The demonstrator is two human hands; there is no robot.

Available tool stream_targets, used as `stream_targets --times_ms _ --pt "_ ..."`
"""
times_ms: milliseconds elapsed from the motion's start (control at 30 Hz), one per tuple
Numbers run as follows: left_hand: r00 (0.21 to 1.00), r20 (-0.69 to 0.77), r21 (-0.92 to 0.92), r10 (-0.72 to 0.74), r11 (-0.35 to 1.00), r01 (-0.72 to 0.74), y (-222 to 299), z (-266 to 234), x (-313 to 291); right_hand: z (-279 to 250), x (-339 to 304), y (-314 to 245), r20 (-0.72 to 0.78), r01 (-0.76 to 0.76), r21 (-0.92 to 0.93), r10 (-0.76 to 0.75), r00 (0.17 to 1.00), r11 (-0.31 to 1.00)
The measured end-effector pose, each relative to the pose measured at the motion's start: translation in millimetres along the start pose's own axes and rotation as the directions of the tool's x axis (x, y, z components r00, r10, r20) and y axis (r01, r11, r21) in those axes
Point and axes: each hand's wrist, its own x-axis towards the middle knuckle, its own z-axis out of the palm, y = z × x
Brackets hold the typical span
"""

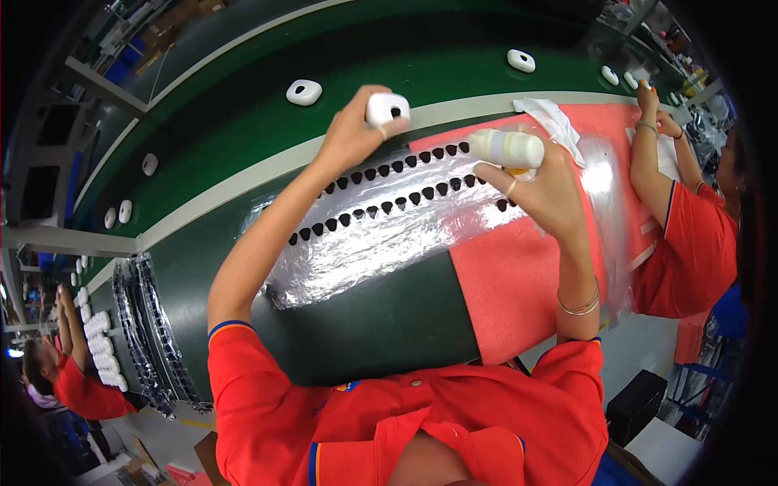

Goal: The person assembles parts on an assembly line by taking white cases from a conveyor, inserting black components into them, and tapping them into place with a mallet. The person also unpacks additional black components from plastic packaging by hand.

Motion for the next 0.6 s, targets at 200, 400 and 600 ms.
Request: stream_targets --times_ms 200,400,600 --pt "0.973 -0.213 0.551 0.09 0.833 0.044 -58 15 76 -19 -24 57 0.086 -0.276 -0.133 0.288 0.954 0.952" --pt "0.964 -0.176 0.578 0.198 0.814 -0.062 -60 21 43 4 -43 85 0.126 -0.274 -0.364 0.339 0.932 0.89" --pt "0.977 -0.046 0.476 0.21 0.864 -0.163 -29 -35 -52 -1 -36 94 0.179 -0.256 -0.256 0.306 0.935 0.932"
